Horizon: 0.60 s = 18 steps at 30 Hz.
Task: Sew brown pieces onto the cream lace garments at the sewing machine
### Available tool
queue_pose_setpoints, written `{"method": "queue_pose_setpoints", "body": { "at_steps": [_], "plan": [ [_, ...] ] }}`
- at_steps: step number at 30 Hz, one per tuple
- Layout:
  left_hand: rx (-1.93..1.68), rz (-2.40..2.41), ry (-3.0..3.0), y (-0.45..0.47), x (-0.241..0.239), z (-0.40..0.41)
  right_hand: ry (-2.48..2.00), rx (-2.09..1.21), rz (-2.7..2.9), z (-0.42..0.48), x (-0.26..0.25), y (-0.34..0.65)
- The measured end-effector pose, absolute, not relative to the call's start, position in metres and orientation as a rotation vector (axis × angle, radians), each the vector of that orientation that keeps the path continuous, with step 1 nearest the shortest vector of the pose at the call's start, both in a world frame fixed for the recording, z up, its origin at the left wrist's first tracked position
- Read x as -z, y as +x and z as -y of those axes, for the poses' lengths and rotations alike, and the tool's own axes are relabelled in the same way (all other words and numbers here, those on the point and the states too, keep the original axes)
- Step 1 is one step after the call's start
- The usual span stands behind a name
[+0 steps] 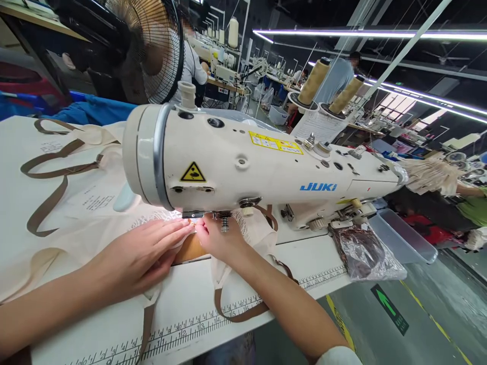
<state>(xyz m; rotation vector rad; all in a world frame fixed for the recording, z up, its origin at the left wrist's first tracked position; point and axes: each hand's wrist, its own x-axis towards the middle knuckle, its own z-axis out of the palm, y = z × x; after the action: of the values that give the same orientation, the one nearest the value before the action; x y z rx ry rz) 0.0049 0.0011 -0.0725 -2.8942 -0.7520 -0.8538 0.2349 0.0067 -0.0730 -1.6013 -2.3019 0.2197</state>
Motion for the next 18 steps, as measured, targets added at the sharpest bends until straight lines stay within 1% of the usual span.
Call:
{"method": "queue_pose_setpoints", "body": {
  "at_steps": [8, 12, 15, 18],
  "plan": [
    [0.812, 0.748, -2.894, 0.005, 0.07, 0.0, -1.57, -0.064, 2.241, -0.002, 0.082, 0.238],
    [0.807, 0.727, -2.874, 0.005, 0.069, 0.0, -1.479, 0.139, 2.305, 0.006, 0.075, 0.237],
    [0.801, 0.706, -2.851, 0.006, 0.069, 0.001, -1.363, 0.377, 2.398, 0.011, 0.064, 0.237],
    [0.788, 0.698, -2.823, 0.008, 0.069, 0.002, -1.326, 0.536, 2.377, 0.016, 0.057, 0.239]
  ]
}}
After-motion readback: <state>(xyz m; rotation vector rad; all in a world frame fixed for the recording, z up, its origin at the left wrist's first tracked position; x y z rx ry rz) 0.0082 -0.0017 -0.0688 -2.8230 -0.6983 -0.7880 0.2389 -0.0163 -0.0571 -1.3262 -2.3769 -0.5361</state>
